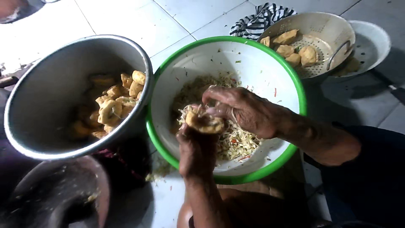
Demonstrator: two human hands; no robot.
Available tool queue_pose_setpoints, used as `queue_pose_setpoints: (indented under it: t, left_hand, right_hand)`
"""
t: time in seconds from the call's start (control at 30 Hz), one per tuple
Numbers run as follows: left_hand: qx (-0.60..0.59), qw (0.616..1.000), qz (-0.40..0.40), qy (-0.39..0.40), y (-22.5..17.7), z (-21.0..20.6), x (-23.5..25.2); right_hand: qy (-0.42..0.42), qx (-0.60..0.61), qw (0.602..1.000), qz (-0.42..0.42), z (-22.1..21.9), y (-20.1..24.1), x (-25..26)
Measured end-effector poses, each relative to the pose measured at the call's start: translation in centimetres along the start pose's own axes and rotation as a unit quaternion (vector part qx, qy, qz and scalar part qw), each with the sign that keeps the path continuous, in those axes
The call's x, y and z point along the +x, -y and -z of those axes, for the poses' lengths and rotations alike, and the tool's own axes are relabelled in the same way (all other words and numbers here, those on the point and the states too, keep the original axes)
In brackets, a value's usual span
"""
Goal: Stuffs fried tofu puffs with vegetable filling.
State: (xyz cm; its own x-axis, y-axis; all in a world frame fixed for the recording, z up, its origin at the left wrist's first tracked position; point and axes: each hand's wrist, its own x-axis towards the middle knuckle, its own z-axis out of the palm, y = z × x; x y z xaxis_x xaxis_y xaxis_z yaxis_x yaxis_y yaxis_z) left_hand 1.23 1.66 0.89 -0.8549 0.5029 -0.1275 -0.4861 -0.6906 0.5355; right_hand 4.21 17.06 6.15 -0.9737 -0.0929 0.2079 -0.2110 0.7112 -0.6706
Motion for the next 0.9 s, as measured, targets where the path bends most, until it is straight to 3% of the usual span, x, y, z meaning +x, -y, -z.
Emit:
queue_pose_setpoints:
  t: [0.1, 0.3, 0.43, 0.57, 0.63, 0.73, 0.8, 0.9]
  left_hand:
    - [0.007, 1.0, 0.019, -0.009, 0.0, -0.4, 0.0]
    - [0.004, 0.999, 0.014, -0.034, 0.0, -0.6, 0.0]
    - [0.086, 0.996, -0.021, -0.006, 0.4, -0.4, -0.3]
    - [0.112, 0.993, -0.043, -0.005, 0.5, -0.4, -0.2]
    - [0.095, 0.994, -0.046, 0.004, 0.5, -0.4, -0.3]
    - [0.048, 0.998, -0.042, 0.011, 0.5, 0.1, 0.0]
    - [0.029, 0.999, -0.04, 0.015, 0.4, 0.3, 0.1]
    - [0.023, 0.999, -0.034, 0.006, 0.3, 0.2, 0.2]
  right_hand:
    - [-0.027, -0.001, 0.999, -0.02, -0.5, -0.1, 0.3]
    - [0.035, -0.122, 0.991, -0.031, -2.3, 0.7, 0.4]
    - [0.043, -0.209, 0.975, -0.062, -2.5, 1.7, 0.3]
    - [0.109, -0.232, 0.961, -0.103, -1.9, 2.9, 1.7]
    - [0.086, -0.193, 0.974, -0.076, -1.8, 2.4, 1.6]
    - [0.039, -0.012, 0.999, -0.027, -0.7, 0.1, 0.8]
    - [0.01, 0.096, 0.995, -0.039, 0.2, -0.3, -0.1]
    - [-0.023, 0.108, 0.992, -0.057, 0.0, -0.7, -1.1]
